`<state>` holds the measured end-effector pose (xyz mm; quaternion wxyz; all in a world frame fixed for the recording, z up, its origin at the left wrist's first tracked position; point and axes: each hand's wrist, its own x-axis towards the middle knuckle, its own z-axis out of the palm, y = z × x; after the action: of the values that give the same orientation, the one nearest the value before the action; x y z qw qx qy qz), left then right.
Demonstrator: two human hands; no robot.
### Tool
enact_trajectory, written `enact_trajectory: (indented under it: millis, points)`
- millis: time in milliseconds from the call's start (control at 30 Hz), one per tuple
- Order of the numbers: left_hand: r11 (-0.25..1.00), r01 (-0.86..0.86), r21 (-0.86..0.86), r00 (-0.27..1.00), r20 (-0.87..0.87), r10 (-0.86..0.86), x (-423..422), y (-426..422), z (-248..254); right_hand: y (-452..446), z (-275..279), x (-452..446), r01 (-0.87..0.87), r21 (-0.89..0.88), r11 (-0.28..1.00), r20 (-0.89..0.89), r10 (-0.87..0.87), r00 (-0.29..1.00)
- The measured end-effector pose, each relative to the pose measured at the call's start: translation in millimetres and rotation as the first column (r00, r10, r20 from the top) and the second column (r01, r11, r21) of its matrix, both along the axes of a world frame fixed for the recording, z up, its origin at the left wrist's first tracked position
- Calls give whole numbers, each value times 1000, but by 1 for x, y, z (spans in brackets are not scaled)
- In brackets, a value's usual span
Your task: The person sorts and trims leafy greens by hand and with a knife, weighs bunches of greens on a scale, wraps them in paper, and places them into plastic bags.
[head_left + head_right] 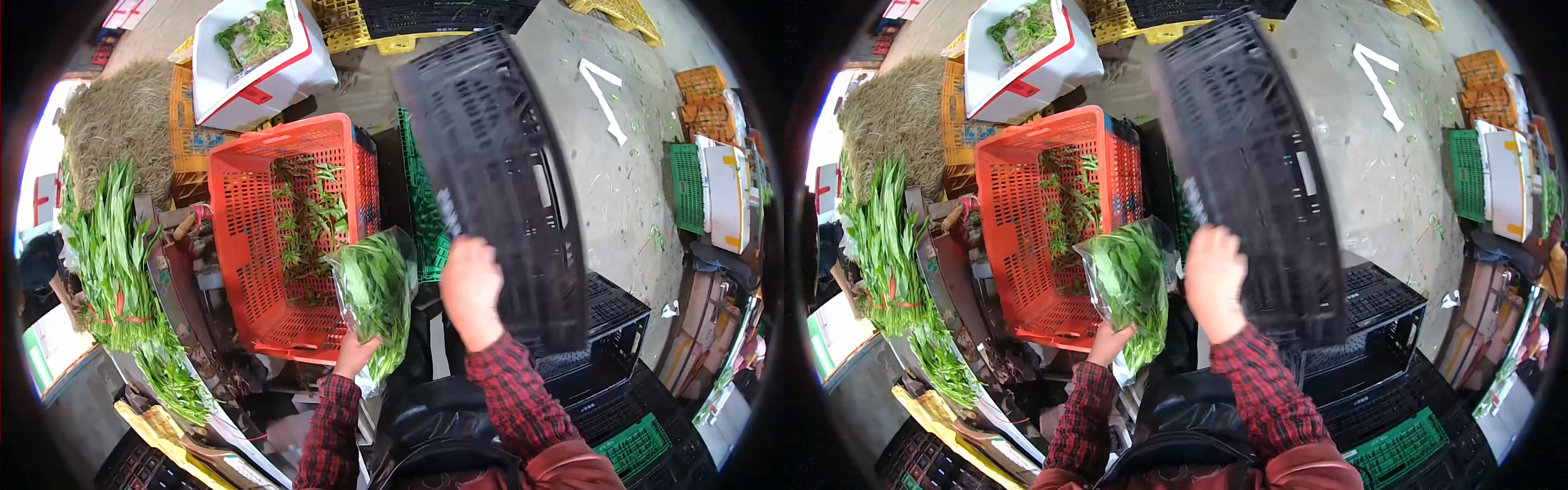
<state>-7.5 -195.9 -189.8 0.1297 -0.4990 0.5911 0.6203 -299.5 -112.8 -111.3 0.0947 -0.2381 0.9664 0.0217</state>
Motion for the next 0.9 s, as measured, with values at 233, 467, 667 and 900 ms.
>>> enact_trajectory:
  millis: [233,467,667,900]
  points:
    - [1000,-1,-26,1000,15,1,2,2,-6,7,-15,9,237,-734,637,418,147,897]
    - [992,33,-123,998,-49,-39,27,6,-26,57,-79,-41,-2,-251,968,-218,-54,974]
    - [996,34,-86,998,54,-29,25,3,-6,193,-230,-126,634,-232,738,482,-479,733]
    - [988,54,-146,998,19,-52,12,2,-5,198,-217,-162,813,-358,459,854,-191,484]
